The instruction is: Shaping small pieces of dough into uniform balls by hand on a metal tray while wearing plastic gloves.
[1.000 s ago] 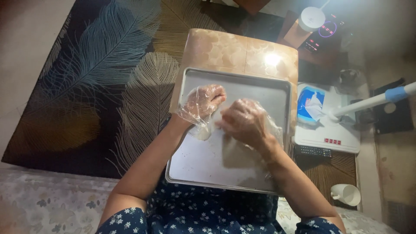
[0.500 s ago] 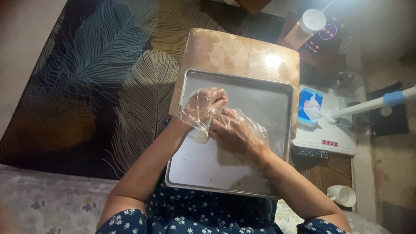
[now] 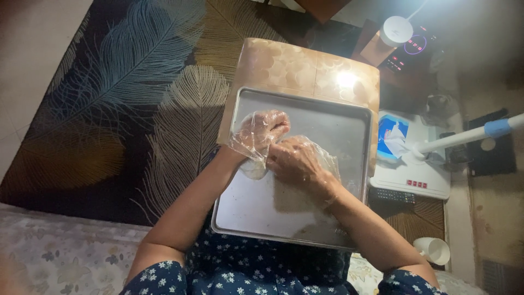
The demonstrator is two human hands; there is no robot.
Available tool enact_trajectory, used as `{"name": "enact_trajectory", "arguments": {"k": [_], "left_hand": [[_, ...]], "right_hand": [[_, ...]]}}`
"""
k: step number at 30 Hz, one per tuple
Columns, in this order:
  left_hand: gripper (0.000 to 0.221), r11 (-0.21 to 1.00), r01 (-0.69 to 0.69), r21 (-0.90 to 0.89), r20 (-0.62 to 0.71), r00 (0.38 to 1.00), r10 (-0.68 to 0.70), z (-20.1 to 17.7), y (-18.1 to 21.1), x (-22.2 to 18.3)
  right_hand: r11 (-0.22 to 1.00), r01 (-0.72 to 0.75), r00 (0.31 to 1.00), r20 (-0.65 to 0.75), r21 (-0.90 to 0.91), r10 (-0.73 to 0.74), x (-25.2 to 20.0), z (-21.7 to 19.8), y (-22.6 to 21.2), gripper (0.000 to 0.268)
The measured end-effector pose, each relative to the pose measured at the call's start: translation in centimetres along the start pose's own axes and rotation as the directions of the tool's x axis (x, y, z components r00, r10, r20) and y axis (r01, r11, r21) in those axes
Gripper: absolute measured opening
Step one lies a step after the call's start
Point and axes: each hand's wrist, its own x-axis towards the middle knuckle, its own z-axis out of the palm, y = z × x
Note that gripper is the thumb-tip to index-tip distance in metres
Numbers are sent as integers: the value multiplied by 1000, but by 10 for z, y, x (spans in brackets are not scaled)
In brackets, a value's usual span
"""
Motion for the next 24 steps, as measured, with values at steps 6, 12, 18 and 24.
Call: {"name": "enact_trajectory", "arguments": {"k": [6,12,18,24], "left_hand": [[8,983,-170,69,-30,985,173,-6,0,-4],[15,991,-127,52,-3,992,127,3,-16,4],[14,989,-135,64,-23,990,137,-3,-1,-2],[12,993,-116,28,-122,985,119,9,-2,-3]], "right_hand": [[999,-34,992,-119,41,39,9,-42,-22,20],[991,113,974,-190,-72,-125,-4,-28,-18,20],[968,251,935,-253,-30,-250,-11,7,4,24],[961,276,925,-266,-15,-270,2,6,0,21]]}}
